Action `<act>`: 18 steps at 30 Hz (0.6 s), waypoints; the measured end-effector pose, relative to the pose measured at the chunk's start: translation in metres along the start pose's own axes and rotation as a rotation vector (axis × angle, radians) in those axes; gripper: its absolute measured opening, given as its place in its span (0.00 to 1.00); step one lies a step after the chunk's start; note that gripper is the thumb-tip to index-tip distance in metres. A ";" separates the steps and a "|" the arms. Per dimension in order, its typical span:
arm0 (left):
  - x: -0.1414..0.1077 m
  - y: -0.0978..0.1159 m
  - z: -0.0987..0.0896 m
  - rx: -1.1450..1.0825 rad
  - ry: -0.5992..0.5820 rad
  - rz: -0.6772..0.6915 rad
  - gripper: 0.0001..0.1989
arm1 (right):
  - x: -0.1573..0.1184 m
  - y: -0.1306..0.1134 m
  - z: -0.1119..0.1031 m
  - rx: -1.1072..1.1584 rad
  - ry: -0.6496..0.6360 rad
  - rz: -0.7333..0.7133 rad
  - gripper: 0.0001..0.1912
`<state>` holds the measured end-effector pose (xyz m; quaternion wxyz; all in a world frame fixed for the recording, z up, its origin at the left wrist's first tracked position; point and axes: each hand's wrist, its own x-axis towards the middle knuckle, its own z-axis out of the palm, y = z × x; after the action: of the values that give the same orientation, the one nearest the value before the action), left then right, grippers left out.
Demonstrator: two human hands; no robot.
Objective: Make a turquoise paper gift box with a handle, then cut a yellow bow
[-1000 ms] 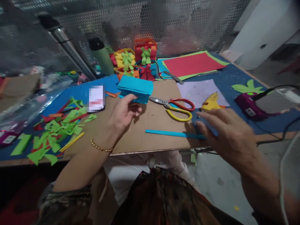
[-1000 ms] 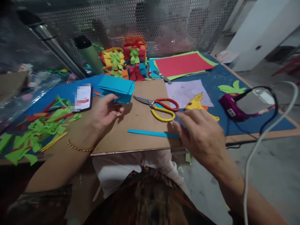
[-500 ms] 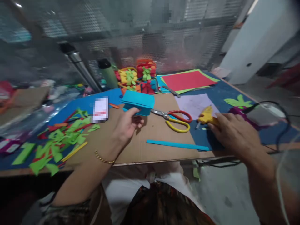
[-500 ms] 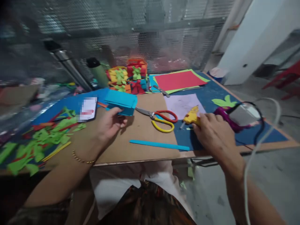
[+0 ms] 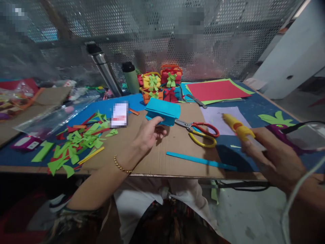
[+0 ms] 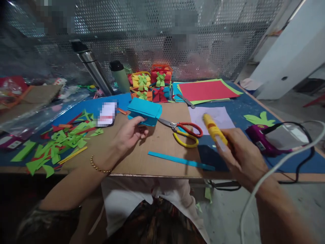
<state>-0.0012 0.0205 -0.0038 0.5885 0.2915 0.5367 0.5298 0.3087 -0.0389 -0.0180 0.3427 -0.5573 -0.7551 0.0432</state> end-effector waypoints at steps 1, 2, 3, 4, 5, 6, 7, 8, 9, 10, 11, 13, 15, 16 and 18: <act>0.000 0.000 0.000 0.008 0.003 -0.006 0.07 | -0.003 -0.012 -0.001 0.128 -0.040 -0.013 0.24; -0.001 -0.001 0.001 0.017 0.003 -0.008 0.08 | -0.006 -0.023 0.000 0.241 -0.077 -0.006 0.25; -0.001 -0.001 0.001 0.025 0.001 -0.007 0.08 | -0.009 -0.032 0.002 0.335 -0.108 -0.016 0.24; -0.001 -0.002 0.001 0.031 -0.003 -0.006 0.07 | -0.011 -0.039 0.005 0.403 -0.124 -0.015 0.23; -0.001 -0.003 0.001 0.037 -0.009 -0.006 0.06 | -0.012 -0.044 0.009 0.449 -0.139 -0.012 0.22; -0.002 -0.003 0.000 0.045 -0.018 -0.009 0.06 | -0.011 -0.048 0.013 0.480 -0.148 -0.010 0.22; -0.002 -0.003 0.000 0.054 -0.029 -0.013 0.05 | -0.009 -0.051 0.017 0.503 -0.156 -0.006 0.22; -0.002 -0.004 0.000 0.066 -0.039 -0.017 0.05 | -0.006 -0.053 0.020 0.520 -0.170 -0.001 0.23; -0.003 -0.004 0.000 0.082 -0.053 -0.022 0.05 | -0.002 -0.055 0.022 0.534 -0.188 0.003 0.24; -0.004 -0.004 0.000 0.099 -0.067 -0.026 0.06 | 0.002 -0.057 0.023 0.547 -0.215 0.005 0.25; -0.004 -0.005 0.000 0.113 -0.080 -0.028 0.06 | 0.005 -0.058 0.024 0.552 -0.238 0.007 0.27; -0.006 -0.005 0.000 0.132 -0.104 -0.029 0.06 | 0.007 -0.059 0.023 0.546 -0.266 0.018 0.29; -0.008 -0.006 0.000 0.147 -0.141 -0.037 0.06 | 0.005 -0.058 0.023 0.549 -0.244 0.029 0.28; -0.008 -0.007 -0.001 0.154 -0.167 -0.042 0.05 | 0.002 -0.058 0.024 0.557 -0.227 0.035 0.27; -0.010 -0.009 -0.001 0.168 -0.223 -0.057 0.04 | -0.002 -0.058 0.026 0.585 -0.207 0.058 0.27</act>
<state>0.0021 0.0091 -0.0088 0.6326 0.3814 0.5185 0.4307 0.2476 -0.0544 -0.0132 0.4083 -0.4490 -0.7254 0.3248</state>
